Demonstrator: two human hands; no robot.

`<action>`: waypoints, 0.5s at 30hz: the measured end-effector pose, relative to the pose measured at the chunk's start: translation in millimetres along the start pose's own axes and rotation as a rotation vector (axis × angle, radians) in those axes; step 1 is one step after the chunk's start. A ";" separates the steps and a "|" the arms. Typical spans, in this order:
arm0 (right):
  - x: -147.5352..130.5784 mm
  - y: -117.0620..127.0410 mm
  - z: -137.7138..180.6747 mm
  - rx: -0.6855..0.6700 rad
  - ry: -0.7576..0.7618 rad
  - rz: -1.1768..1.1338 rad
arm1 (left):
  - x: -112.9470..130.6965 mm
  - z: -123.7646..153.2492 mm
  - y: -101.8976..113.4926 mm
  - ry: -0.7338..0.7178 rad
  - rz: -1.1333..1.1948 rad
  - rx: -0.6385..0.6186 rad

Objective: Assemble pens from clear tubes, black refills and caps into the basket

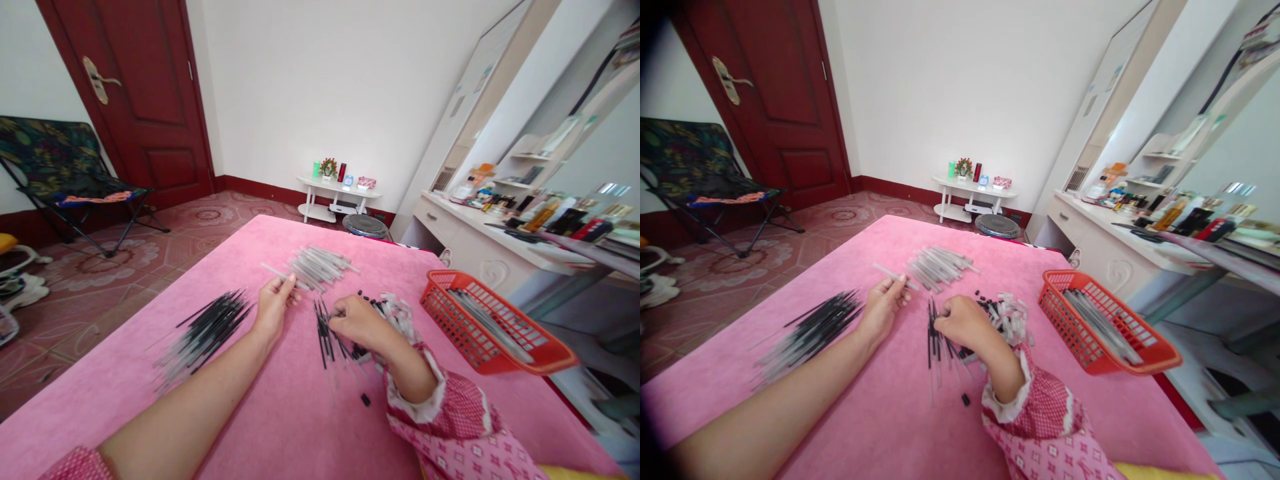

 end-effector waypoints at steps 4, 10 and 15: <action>-20.9 0.9 4.2 -0.045 0.109 -0.221 | -1.7 2.8 -7.1 0.042 0.060 -0.047; -28.6 -1.8 8.9 -0.103 0.104 -0.318 | 0.7 7.1 -18.2 0.090 0.133 -0.112; -33.2 -2.9 10.7 -0.142 0.113 -0.332 | 0.1 5.8 -17.6 0.103 0.180 -0.115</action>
Point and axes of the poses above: each hand's wrist, its own z-axis away from the middle knuckle, its own y-axis out of the back of the hand, x = y × z, the point moved 10 cm from there along -z, towards the middle knuckle
